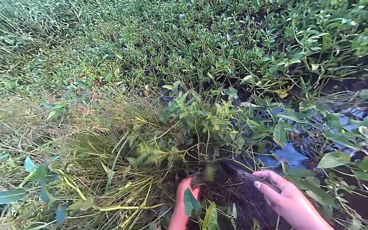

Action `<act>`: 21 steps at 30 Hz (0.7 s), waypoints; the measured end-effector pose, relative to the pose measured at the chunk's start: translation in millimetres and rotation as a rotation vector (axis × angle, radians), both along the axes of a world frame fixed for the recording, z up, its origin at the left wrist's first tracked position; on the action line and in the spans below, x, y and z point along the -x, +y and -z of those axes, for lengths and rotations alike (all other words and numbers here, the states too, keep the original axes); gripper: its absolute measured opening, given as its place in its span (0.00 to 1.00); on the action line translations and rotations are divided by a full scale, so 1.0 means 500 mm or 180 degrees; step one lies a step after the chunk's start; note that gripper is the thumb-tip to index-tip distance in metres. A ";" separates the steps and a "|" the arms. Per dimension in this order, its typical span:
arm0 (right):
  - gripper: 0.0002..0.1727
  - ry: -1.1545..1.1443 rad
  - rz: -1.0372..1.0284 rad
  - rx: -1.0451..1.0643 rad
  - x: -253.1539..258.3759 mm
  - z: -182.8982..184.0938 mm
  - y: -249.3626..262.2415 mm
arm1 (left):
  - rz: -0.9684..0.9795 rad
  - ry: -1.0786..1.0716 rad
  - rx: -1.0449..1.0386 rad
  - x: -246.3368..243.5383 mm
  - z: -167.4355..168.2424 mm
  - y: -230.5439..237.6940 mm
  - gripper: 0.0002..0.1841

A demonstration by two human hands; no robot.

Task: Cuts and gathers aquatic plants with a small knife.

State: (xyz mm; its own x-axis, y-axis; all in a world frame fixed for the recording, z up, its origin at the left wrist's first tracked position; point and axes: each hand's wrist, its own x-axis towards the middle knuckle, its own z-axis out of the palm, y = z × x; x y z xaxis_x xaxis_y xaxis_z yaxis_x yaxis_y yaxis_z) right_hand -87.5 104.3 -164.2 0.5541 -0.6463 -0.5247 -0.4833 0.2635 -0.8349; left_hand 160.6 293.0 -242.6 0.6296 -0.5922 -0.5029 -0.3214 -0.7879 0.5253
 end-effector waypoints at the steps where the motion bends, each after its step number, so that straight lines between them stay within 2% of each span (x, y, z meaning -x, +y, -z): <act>1: 0.20 0.0022 0.0018 0.0012 0.002 0.000 0.001 | 0.0122 -0.0192 -0.0200 0.013 0.029 -0.025 0.28; 4: 0.21 0.0100 0.0037 0.0103 0.012 0.003 0.001 | 0.0281 -0.0369 -0.0756 0.029 0.060 -0.099 0.42; 5: 0.21 0.0128 0.0040 0.0136 0.014 0.003 0.003 | 0.0290 -0.0484 -0.0787 0.028 0.070 -0.114 0.42; 7: 0.22 0.0201 0.0018 0.0183 0.020 0.001 0.006 | 0.0324 -0.0585 -0.0696 0.015 0.091 -0.129 0.35; 10: 0.21 0.0266 -0.0100 0.0234 0.025 -0.010 0.003 | 0.0665 -0.0341 -0.0699 -0.018 0.083 -0.136 0.28; 12: 0.22 0.0293 -0.0269 0.0238 0.030 -0.022 -0.008 | 0.0808 -0.0141 -0.0682 -0.035 0.072 -0.126 0.28; 16: 0.22 0.0344 -0.0794 0.0228 0.040 -0.050 -0.041 | 0.0696 0.0191 -0.0409 -0.064 0.063 -0.065 0.29; 21: 0.22 0.0418 -0.1290 0.0224 0.027 -0.077 -0.068 | 0.0292 0.0004 0.0228 -0.043 0.060 0.002 0.26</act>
State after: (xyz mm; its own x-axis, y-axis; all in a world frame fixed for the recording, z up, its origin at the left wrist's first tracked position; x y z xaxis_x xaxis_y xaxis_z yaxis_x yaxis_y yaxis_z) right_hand -101.1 70.2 -125.7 0.7020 -0.4267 -0.5701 -0.6393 -0.0250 -0.7686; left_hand 182.0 294.2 -272.4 0.5707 -0.6817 -0.4579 -0.3897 -0.7156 0.5797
